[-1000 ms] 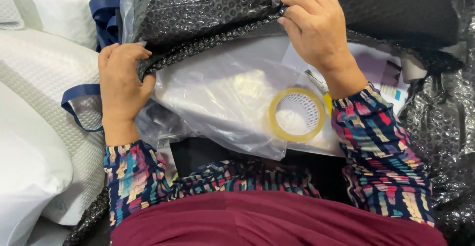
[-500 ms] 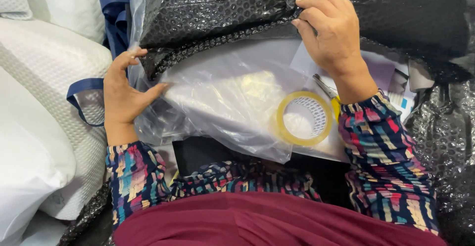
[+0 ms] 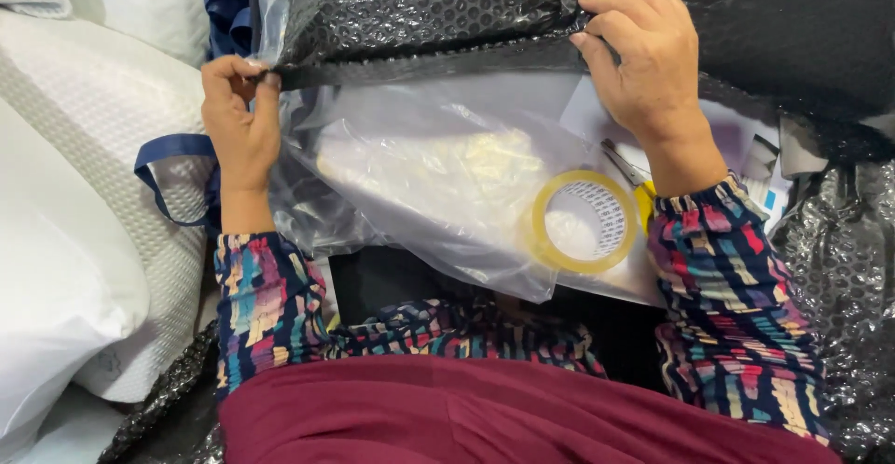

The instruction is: Wrapping a pillow in bubble wrap and securing it with tape.

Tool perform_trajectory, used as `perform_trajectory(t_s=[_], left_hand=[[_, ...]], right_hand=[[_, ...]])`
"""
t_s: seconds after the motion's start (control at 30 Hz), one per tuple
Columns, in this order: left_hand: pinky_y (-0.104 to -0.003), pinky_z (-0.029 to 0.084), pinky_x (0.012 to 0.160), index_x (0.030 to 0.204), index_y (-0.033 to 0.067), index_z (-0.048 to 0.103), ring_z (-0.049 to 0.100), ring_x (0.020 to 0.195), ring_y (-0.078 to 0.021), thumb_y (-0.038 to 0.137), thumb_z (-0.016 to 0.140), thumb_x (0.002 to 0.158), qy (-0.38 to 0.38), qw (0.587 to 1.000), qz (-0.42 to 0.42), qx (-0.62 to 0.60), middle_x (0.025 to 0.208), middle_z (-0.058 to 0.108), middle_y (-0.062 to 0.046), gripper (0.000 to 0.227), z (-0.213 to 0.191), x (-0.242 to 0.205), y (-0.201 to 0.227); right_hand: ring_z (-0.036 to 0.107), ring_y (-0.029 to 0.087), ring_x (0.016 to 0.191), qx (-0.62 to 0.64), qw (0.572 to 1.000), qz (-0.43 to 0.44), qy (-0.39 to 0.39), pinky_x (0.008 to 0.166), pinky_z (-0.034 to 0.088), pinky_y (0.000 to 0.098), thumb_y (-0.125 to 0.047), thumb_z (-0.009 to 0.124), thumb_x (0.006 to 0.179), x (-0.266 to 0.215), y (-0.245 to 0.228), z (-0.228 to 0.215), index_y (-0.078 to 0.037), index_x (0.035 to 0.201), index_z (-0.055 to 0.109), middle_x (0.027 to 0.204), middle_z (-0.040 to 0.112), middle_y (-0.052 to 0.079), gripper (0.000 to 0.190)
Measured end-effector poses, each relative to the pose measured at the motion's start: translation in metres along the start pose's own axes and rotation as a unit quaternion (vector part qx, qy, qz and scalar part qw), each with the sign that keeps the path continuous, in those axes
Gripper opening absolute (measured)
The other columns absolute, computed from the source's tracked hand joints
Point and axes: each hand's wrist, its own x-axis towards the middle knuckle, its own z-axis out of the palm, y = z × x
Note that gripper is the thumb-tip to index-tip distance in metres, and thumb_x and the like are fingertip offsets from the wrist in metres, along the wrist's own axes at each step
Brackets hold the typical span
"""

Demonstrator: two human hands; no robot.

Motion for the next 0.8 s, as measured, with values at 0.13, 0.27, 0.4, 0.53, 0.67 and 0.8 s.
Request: perform_trajectory(t_s=[0.13,0.27,0.4,0.53,0.67,0.8], left_hand=[[-0.029,0.046,0.087,0.119,0.0033,0.044,0.05,0.094,-0.0165,-0.006,0.052,0.107,-0.003,0.999,-0.017,-0.027,0.112,0.054,-0.011,0.017,0.008,0.018,0.0],[-0.027,0.043,0.088,0.119,0.0046,0.043,0.047,0.096,-0.0146,-0.005,0.053,0.107,-0.009,0.998,-0.017,-0.053,0.111,0.046,-0.008,0.019,0.011,0.027,-0.014],[-0.027,0.043,0.09,0.119,0.0035,0.043,0.047,0.098,-0.0144,-0.005,0.052,0.106,-0.008,0.995,-0.029,-0.095,0.113,0.045,-0.009,0.018,0.014,0.026,-0.011],[-0.027,0.042,0.092,0.12,0.0036,0.043,0.046,0.098,-0.0143,-0.005,0.051,0.106,-0.014,0.996,-0.047,-0.069,0.113,0.046,-0.009,0.019,0.008,0.011,0.025],[-0.023,0.044,0.09,0.12,0.0056,0.046,0.047,0.095,-0.011,-0.004,0.057,0.104,0.006,0.99,-0.108,-0.085,0.108,0.049,-0.006,0.022,-0.004,0.002,0.026],[-0.016,0.05,0.079,0.121,0.0061,0.05,0.055,0.082,-0.0059,-0.003,0.068,0.1,0.039,0.976,-0.192,-0.095,0.102,0.057,-0.004,0.029,-0.01,0.005,0.01]], right_hand=[[0.06,0.024,0.096,-0.005,1.0,-0.004,0.001,0.091,0.047,0.0348,0.006,0.084,0.095,0.0,-0.002,-0.001,0.002,0.093,0.074,0.127,0.079,0.011,0.011],[0.059,0.025,0.096,0.007,1.0,0.001,0.008,0.09,0.046,0.035,0.007,0.081,0.096,0.001,-0.002,-0.001,0.003,0.093,0.074,0.125,0.078,0.012,0.008],[0.054,0.025,0.092,0.002,1.0,-0.002,0.018,0.091,0.046,0.0351,0.008,0.081,0.095,0.003,-0.005,-0.004,0.003,0.092,0.074,0.123,0.079,0.011,0.009],[0.052,0.023,0.092,-0.034,0.999,-0.018,0.015,0.091,0.039,0.0347,0.005,0.083,0.095,0.005,-0.003,-0.023,-0.001,0.093,0.078,0.117,0.082,0.007,0.008],[0.048,0.025,0.1,-0.008,0.999,-0.001,-0.039,0.101,0.031,0.0383,0.0,0.085,0.098,0.007,-0.004,-0.036,-0.004,0.09,0.076,0.12,0.081,0.003,0.013],[0.048,0.025,0.102,0.015,0.999,0.003,-0.037,0.104,0.028,0.0394,0.0,0.084,0.098,0.004,-0.002,-0.028,-0.003,0.09,0.079,0.119,0.078,0.005,0.01]])
